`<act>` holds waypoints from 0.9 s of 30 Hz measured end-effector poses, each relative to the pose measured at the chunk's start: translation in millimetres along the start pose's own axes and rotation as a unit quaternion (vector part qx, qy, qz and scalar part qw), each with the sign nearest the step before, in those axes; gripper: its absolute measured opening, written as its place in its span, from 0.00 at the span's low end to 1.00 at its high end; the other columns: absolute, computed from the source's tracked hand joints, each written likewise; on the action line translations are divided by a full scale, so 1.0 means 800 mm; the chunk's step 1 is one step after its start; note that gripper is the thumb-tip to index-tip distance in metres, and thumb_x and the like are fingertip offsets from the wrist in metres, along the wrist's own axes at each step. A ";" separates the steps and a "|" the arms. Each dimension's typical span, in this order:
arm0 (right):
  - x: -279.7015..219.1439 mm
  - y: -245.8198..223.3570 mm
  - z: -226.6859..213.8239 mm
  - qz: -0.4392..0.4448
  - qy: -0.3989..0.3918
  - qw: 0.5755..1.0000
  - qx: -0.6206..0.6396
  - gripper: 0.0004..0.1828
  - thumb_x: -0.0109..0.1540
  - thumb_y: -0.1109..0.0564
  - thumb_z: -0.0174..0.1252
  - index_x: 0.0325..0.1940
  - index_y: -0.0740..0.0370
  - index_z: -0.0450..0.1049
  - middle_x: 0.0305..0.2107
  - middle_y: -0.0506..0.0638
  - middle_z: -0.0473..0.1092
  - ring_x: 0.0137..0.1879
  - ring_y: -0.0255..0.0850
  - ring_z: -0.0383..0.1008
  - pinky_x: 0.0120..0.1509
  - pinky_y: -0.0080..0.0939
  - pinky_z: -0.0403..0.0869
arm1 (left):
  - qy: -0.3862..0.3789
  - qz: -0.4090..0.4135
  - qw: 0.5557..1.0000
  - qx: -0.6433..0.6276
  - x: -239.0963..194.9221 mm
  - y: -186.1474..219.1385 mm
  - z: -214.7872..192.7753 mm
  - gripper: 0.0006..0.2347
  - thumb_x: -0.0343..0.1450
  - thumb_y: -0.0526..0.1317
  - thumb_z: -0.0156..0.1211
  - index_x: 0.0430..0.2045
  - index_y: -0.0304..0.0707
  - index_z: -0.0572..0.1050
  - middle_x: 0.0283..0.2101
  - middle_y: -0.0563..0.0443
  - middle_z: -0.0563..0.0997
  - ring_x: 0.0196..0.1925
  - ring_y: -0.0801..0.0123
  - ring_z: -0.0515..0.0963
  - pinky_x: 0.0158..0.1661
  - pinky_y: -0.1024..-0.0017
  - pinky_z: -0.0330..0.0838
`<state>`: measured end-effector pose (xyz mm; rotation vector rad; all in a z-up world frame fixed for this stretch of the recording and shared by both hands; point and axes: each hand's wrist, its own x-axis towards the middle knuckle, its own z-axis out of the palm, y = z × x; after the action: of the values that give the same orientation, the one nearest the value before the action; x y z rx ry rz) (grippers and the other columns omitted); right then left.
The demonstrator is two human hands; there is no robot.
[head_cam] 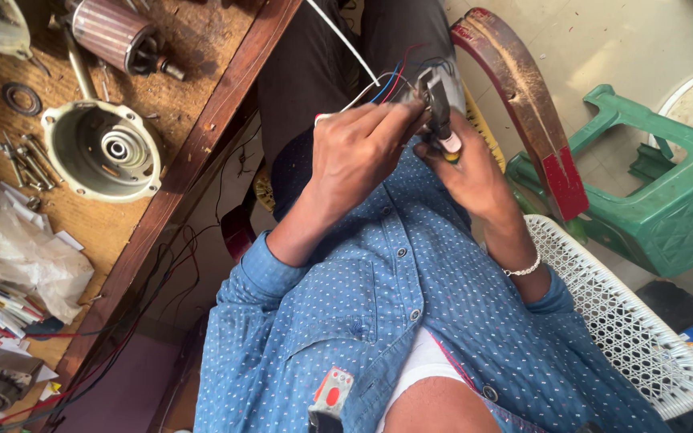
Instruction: The person strips insulation from several colored wires using pliers, twists the exposed ends together, and then inserts a motor rotor into a stator housing. The person holds the assembled motor parts to check alignment.
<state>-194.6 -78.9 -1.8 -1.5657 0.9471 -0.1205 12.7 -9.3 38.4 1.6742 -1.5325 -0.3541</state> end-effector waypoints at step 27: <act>-0.012 -0.093 0.054 -0.173 0.111 0.978 0.033 0.35 0.67 0.61 0.62 0.73 0.67 0.52 0.55 0.54 0.64 0.60 0.40 0.68 0.65 0.41 0.70 | 0.263 0.075 0.919 -0.285 0.024 -0.007 0.037 0.11 0.70 0.33 0.59 0.16 0.31 0.66 0.21 0.44 0.71 0.18 0.62 0.71 0.24 0.67 0.67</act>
<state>-139.7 -45.1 56.3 -1.6674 0.8226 -0.5767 0.6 -38.2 21.9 1.0660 -1.0125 -0.2130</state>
